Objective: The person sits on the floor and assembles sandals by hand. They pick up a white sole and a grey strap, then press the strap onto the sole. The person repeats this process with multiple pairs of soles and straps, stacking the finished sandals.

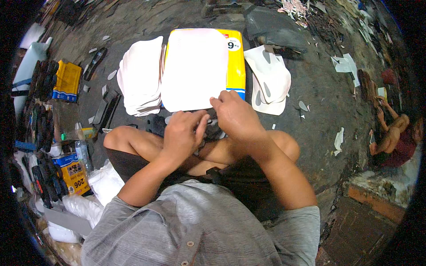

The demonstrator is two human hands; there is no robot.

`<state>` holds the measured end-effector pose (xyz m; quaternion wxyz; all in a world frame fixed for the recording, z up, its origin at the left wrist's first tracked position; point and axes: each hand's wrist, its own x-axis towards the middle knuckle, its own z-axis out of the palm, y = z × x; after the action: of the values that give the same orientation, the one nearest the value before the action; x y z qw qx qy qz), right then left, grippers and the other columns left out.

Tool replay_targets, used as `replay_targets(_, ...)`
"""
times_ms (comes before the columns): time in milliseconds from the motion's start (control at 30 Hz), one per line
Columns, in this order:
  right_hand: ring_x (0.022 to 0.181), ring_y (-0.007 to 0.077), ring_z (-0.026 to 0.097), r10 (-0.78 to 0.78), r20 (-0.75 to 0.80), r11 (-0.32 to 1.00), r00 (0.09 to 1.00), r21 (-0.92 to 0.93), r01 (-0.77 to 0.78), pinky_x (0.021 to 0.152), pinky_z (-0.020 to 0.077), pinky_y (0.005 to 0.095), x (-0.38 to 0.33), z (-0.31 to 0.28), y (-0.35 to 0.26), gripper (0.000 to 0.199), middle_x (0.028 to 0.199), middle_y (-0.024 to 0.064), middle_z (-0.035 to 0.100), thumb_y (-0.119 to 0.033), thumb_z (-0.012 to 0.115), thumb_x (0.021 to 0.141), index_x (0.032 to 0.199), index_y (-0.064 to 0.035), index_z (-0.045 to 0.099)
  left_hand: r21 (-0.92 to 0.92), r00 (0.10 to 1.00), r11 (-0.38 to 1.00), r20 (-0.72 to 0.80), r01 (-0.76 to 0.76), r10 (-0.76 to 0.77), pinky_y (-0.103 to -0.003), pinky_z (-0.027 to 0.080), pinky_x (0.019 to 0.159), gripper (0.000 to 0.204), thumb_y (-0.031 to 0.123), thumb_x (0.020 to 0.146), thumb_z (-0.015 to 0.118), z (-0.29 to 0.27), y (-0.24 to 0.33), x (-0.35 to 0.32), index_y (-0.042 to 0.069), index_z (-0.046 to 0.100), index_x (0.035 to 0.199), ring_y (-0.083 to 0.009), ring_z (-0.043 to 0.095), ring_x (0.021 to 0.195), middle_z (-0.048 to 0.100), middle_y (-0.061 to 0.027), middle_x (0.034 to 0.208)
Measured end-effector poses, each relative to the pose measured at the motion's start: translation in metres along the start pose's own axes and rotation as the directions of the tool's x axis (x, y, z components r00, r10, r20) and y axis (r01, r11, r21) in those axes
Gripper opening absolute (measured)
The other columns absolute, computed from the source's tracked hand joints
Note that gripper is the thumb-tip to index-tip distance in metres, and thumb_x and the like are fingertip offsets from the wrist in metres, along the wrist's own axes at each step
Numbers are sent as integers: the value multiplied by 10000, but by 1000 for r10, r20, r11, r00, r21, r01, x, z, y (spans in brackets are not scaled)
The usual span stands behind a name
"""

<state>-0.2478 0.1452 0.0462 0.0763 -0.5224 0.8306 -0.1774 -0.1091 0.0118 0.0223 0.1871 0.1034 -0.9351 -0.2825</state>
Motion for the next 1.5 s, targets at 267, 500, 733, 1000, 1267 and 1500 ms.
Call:
replay_targets(267, 976, 331, 655, 35, -57, 998, 998, -55, -38, 830, 566, 436, -5, 8, -6, 289, 1024, 141, 683, -85, 629, 941, 1210, -26, 714, 368, 972, 909, 199, -195, 128, -419, 479, 787, 476, 172, 935, 609, -8, -26, 52, 305, 650, 1391, -293, 553, 983, 595, -59, 1122)
replay_targets(500, 961, 341, 648, 26, -123, 998, 992, -46, -32, 799, 572, 464, -7, 15, -7, 285, 960, 153, 660, -111, 565, 945, 1180, -10, 691, 523, 953, 817, 284, -243, 101, -426, 489, 801, 624, 124, 896, 625, -7, -38, 86, 412, 596, 1449, -299, 561, 1018, 582, -55, 1198)
replay_targets(733, 825, 333, 714, 236, -400, 958, 885, 249, -143, 785, 578, 433, 4, -32, -2, 262, 959, 206, 719, -101, 596, 971, 1199, -30, 705, 14, 916, 932, -177, -363, 360, -427, 484, 812, 346, 60, 765, 713, -28, -10, 37, 68, 705, 1110, -323, 596, 932, 642, -116, 1029)
replay_targets(1000, 696, 108, 668, 343, -710, 866, 615, 493, 86, 619, 552, 250, 30, -180, -45, 295, 894, 44, 705, -148, 630, 1019, 1290, -41, 674, 25, 982, 991, 131, 131, -133, -469, 580, 783, 293, 282, 916, 700, 71, -58, -19, -8, 721, 955, -373, 703, 893, 722, -224, 953)
replay_targets(1267, 744, 147, 717, 363, -116, 869, 925, 402, -290, 677, 586, 288, 166, -153, -31, 431, 936, 103, 735, -294, 714, 980, 1306, -18, 658, 294, 954, 939, 186, 175, -236, -442, 602, 651, 373, 363, 922, 696, 113, -51, -10, 28, 753, 770, -349, 729, 731, 733, -202, 785)
replay_targets(1500, 737, 277, 719, 199, -94, 921, 975, 359, -153, 684, 548, 392, 94, -50, -21, 391, 782, 137, 723, -406, 673, 976, 983, -21, 741, -126, 960, 952, 39, 279, -276, -476, 570, 711, 215, 222, 909, 695, 55, -43, -22, 10, 710, 937, -388, 685, 833, 684, -203, 893)
